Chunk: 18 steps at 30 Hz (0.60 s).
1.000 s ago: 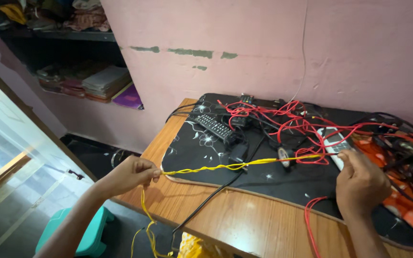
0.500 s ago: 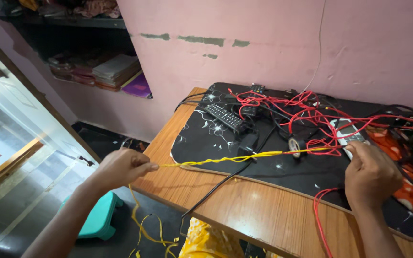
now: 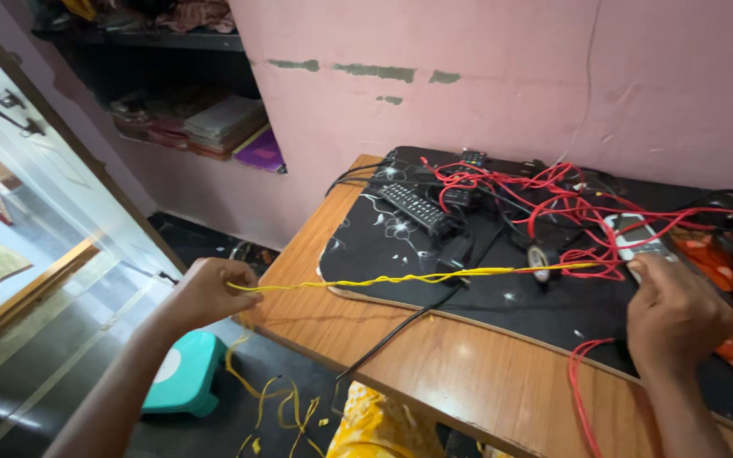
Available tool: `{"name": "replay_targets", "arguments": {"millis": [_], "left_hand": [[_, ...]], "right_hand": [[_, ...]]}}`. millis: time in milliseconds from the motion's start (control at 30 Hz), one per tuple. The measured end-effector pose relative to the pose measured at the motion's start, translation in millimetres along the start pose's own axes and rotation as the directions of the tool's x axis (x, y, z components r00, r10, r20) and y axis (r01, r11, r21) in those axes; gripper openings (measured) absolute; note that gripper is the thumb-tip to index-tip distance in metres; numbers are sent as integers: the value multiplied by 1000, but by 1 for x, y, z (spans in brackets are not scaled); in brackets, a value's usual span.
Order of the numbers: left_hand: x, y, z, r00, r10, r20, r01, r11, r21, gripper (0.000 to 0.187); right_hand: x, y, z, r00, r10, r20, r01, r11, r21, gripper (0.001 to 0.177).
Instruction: The person repairs electrical wires by twisting a red wire and a yellow wire together and wrapping the connection with black electrical tape. The person handles the wires and tape roll directly with their hands on a wooden table.
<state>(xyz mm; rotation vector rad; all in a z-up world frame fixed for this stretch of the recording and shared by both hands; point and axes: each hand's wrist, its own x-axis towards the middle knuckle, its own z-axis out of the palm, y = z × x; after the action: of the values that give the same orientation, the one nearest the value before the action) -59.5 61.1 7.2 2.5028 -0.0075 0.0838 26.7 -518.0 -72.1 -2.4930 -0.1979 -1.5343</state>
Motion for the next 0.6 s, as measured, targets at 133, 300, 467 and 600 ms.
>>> {"name": "replay_targets", "arguments": {"millis": [133,300,467,600], "left_hand": [[-6,-8,6,999,-44,26,50,947,-316,19],[-16,15,2,998,-53,17,55,909,-413,49],[-20,0,7,994,-76,81,105,875,-472,57],[-22,-37,17,992,-64,111,104,903,-416,30]], "right_hand": [[-6,10,7,1000,18,6,-18,999,31,7],[-16,31,26,1000,28,10,-28,998,60,9],[-26,45,38,994,108,19,-109,989,98,7],[-23,37,33,994,104,28,-107,986,125,6]]}}
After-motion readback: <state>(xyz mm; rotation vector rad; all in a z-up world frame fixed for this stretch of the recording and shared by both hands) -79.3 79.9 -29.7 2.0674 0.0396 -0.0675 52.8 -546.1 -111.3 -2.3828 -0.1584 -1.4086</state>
